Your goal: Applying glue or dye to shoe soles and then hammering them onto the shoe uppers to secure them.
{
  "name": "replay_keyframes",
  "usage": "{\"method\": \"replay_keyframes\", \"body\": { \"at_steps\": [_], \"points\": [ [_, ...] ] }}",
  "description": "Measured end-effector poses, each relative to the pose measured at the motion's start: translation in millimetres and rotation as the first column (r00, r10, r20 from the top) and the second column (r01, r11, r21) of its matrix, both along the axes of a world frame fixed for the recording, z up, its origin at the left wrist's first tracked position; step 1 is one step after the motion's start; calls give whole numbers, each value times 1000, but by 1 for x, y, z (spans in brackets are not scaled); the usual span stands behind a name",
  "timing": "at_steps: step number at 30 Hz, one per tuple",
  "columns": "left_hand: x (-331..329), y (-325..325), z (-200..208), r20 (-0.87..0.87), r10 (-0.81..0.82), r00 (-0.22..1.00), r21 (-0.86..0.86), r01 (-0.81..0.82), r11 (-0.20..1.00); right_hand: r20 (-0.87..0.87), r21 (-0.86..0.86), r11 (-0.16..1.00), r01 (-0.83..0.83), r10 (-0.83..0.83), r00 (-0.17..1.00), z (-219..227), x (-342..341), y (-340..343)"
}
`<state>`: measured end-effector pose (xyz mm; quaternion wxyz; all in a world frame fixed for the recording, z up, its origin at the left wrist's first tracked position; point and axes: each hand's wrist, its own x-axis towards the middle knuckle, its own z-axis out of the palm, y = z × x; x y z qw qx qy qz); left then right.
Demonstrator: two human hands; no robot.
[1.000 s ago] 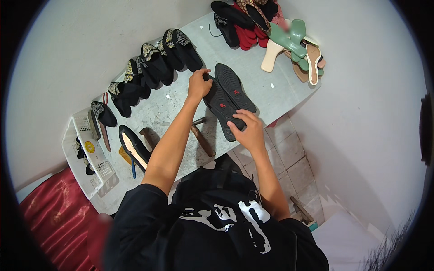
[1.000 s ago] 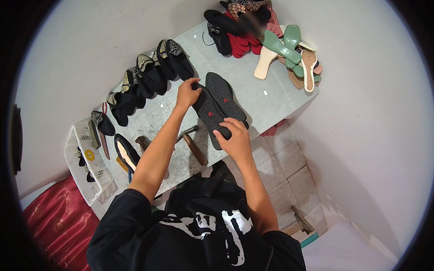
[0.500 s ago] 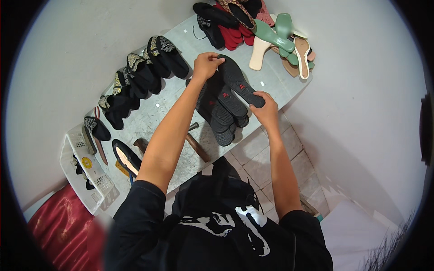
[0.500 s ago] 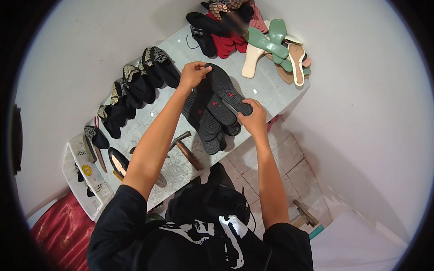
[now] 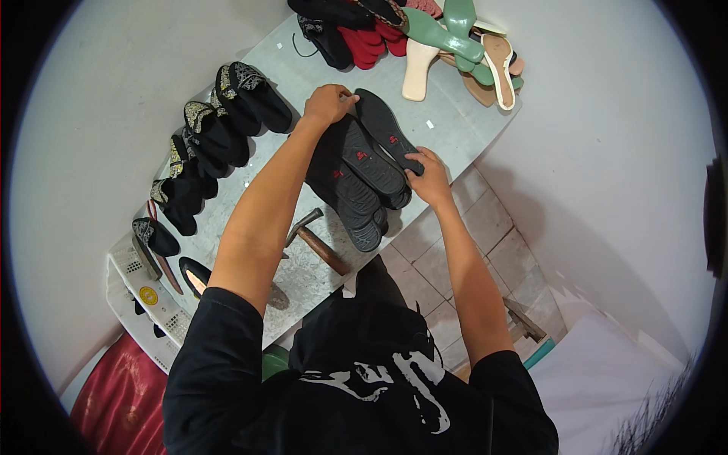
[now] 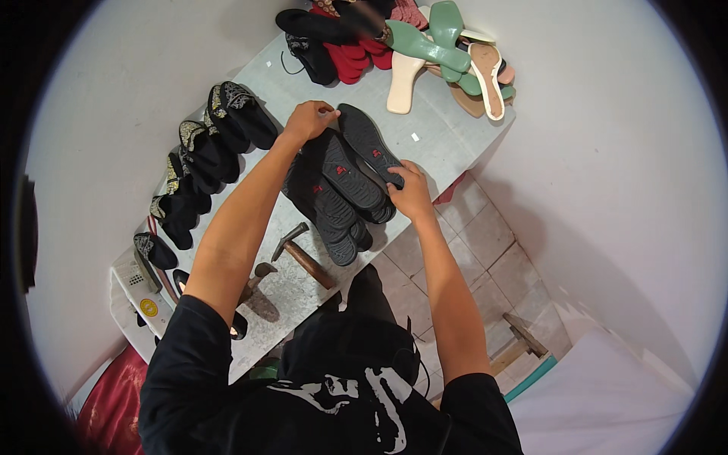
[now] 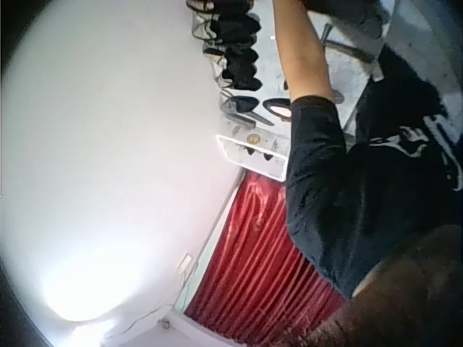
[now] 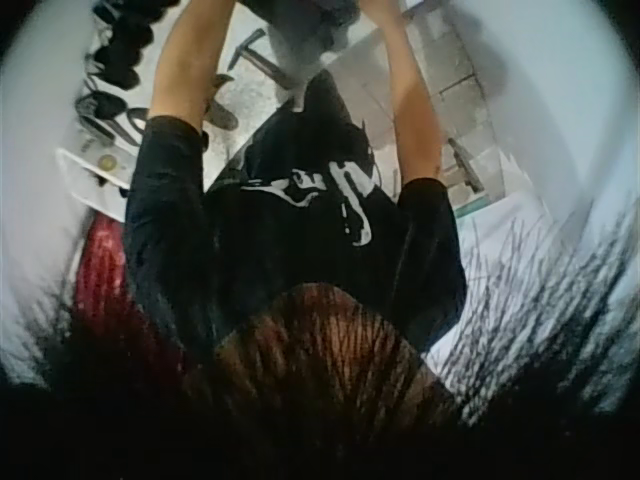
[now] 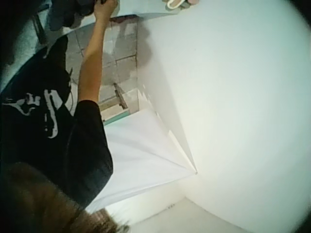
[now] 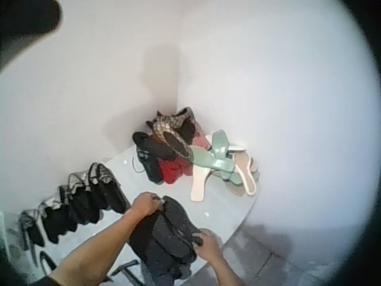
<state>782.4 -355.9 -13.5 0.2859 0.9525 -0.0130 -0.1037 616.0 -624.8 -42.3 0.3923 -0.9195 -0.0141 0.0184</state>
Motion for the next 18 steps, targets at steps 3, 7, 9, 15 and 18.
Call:
{"method": "replay_keyframes", "body": {
  "at_steps": [3,7,9,15,18],
  "points": [
    [-9,18,-3,-21,-40,999,-7,40,999,126,-85,996,3,8,992,8,-8,10],
    [-35,34,8,191,-121,974,-26,129,991,-83,255,962,101,-82,993,72,-28,36],
    [-40,41,11,214,-122,969,-18,128,992,-57,208,971,115,-106,993,82,-42,50],
    [-45,46,18,271,-66,960,-76,89,993,18,193,973,130,-136,990,89,-52,64],
    [-47,56,32,88,68,994,-258,-43,965,-7,254,957,143,-146,989,104,-51,73]
  ]
}}
